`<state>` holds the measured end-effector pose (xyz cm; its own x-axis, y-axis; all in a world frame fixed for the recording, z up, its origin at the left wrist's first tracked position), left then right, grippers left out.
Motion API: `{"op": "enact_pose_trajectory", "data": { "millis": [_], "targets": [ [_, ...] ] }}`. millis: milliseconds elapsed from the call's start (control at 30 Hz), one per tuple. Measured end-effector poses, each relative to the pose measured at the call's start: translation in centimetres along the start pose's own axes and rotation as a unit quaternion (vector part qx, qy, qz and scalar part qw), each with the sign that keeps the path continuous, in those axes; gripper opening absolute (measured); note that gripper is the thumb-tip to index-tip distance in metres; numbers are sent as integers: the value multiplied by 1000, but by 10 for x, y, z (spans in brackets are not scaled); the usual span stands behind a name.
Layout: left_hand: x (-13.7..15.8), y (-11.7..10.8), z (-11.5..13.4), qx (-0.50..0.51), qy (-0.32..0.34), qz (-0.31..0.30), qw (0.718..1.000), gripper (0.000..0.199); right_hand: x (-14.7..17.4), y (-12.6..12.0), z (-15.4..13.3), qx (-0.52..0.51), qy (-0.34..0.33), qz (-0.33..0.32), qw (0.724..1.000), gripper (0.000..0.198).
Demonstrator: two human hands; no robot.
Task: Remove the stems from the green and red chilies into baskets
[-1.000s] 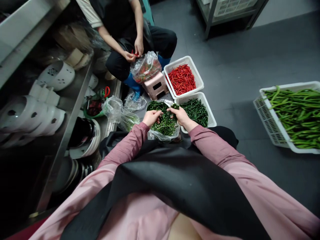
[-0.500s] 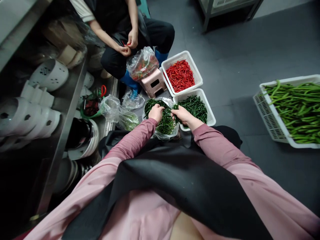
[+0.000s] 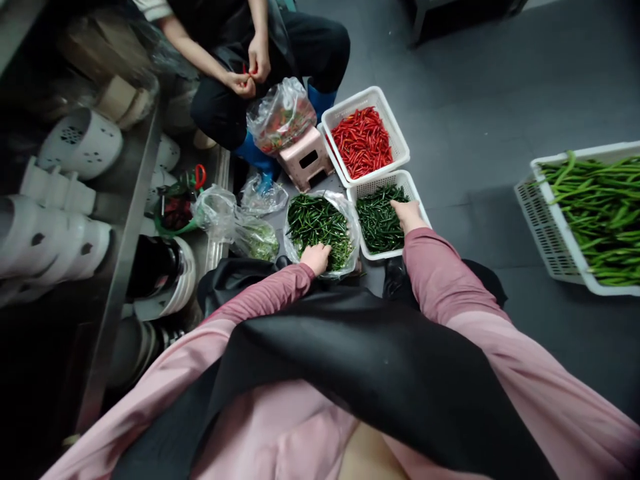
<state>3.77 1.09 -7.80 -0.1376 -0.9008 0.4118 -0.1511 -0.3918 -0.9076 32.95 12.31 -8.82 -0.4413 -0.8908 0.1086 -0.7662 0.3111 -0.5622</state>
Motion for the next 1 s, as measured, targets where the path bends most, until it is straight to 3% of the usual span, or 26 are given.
{"op": "enact_pose_trajectory", "data": {
  "millis": [67,133,200,267,333,400,500,600,667,767,800,900,1000],
  "targets": [
    [4,4,-5,13,-6,-9,1000,41,5,17,-25,12,-63,-36,997,33],
    [5,5,-6,29,2,-14,999,42,28,47,-66,8,-200,-127,971,30],
    [6,6,-3,42,24,-18,999,43,72,82,-101,32,-347,-251,903,32],
    [10,9,2,48,59,-19,997,44,126,115,-112,87,-453,-389,797,36],
    [19,13,4,57,88,-22,994,45,166,135,-102,159,-494,-477,709,38],
    [26,16,2,89,105,-24,990,42,182,142,-86,217,-494,-507,672,38],
    [23,7,-15,180,61,1,982,35,186,140,-73,232,-474,-523,669,44],
    [0,-7,-40,255,-66,21,964,34,184,131,-70,214,-436,-539,688,54],
    [-15,-7,-45,269,-119,-14,956,32,177,121,-72,208,-410,-514,724,56],
    [-29,-4,-32,250,-129,-56,958,26,160,99,-74,230,-353,-441,793,49],
    [-31,-3,-26,239,-129,-58,961,26,157,93,-72,245,-326,-432,804,46],
    [-31,3,-8,194,-140,-60,969,36,167,83,-65,285,-274,-476,786,39],
    [-30,7,6,155,-131,-53,978,38,187,80,-63,306,-274,-508,757,34]
  ]
}}
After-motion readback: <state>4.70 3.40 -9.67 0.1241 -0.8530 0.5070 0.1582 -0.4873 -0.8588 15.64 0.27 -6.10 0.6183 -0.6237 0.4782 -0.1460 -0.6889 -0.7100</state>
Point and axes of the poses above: each hand's wrist, its own x-axis away from the middle knuckle, its own y-axis out of the palm, z = x × y, the point moved 8 cm from there along -x, towards the middle knuckle, and after that the axes turned 12 degrees about -y, right-handed, at the moved point
